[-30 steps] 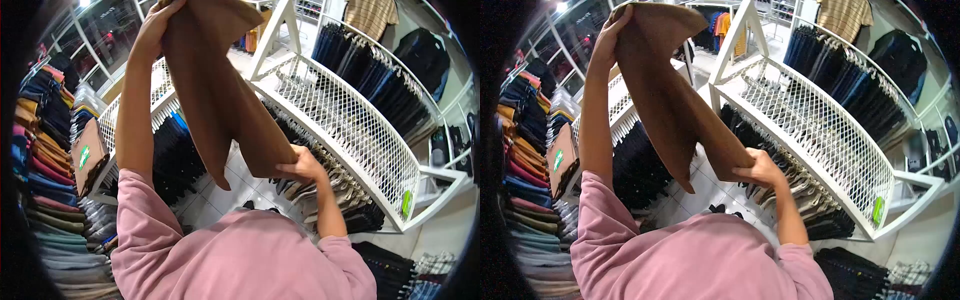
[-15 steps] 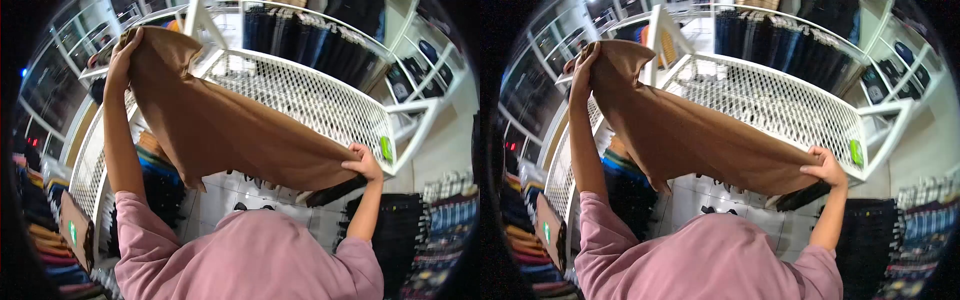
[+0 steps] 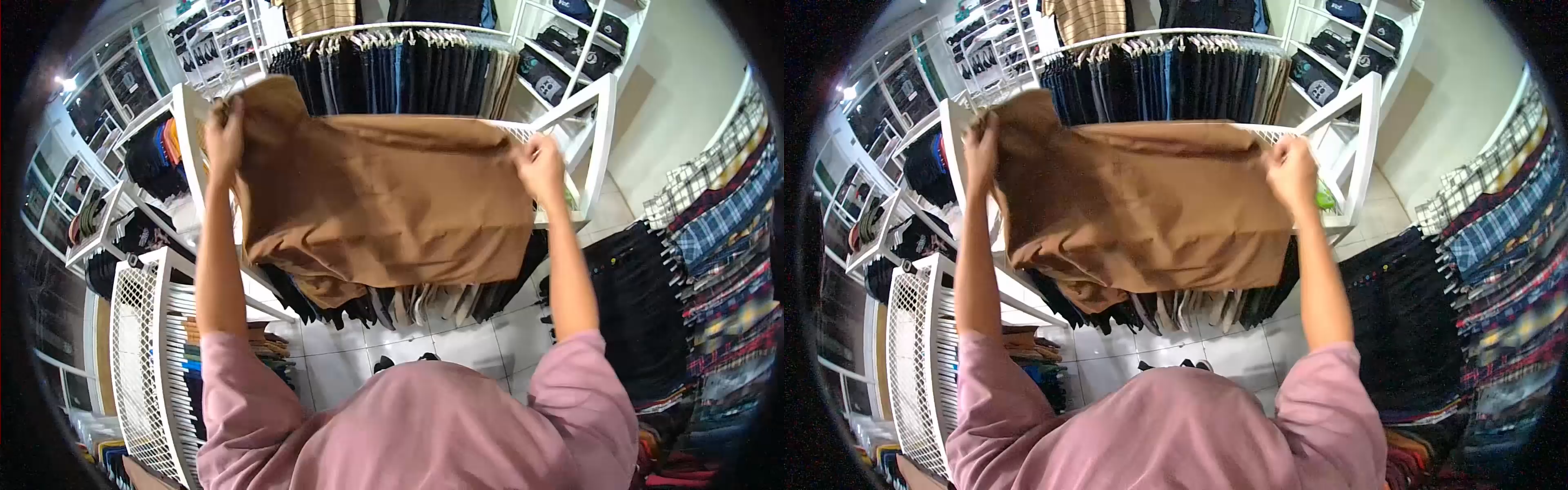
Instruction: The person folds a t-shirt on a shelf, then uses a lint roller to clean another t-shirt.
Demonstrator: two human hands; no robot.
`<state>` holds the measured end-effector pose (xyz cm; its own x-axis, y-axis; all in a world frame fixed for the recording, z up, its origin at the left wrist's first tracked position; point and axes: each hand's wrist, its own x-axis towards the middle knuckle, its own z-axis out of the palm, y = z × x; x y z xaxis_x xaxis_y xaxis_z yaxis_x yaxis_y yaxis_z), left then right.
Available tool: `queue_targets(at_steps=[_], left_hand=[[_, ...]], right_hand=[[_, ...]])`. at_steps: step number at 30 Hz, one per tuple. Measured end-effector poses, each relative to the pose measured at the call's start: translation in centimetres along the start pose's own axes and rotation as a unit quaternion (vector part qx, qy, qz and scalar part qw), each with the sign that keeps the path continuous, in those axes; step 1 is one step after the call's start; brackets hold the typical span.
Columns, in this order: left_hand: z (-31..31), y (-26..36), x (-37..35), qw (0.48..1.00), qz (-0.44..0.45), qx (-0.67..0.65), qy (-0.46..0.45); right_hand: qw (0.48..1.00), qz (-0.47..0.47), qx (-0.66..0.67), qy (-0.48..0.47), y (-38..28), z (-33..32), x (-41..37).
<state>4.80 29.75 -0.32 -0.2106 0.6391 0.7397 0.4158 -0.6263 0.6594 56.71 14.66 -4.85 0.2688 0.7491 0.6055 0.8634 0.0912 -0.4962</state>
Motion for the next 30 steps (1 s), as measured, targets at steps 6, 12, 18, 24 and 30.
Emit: queue_targets(at_steps=[6,12,18,24,30], left_hand=[[4.1,-2.5,-15.3,0.987,-0.105,0.098,-0.067],[4.3,-7.7,-18.0,0.983,-0.147,0.074,-0.08],[4.6,-7.0,-18.2,0.987,-0.102,0.112,-0.046],[4.7,-6.8,-18.4,0.989,-0.097,0.11,-0.03],[4.5,-6.5,-18.3,0.981,-0.129,0.138,-0.046]], right_hand=[[0.994,0.037,0.037,-0.101,4.9,5.2,-11.5],[0.996,0.059,0.066,-0.017,4.7,6.7,-12.0],[0.997,0.069,0.016,-0.027,3.3,7.9,-10.9],[0.991,-0.128,0.015,-0.015,0.7,8.0,-13.8],[0.992,-0.009,0.075,0.097,1.5,8.5,-15.1]])
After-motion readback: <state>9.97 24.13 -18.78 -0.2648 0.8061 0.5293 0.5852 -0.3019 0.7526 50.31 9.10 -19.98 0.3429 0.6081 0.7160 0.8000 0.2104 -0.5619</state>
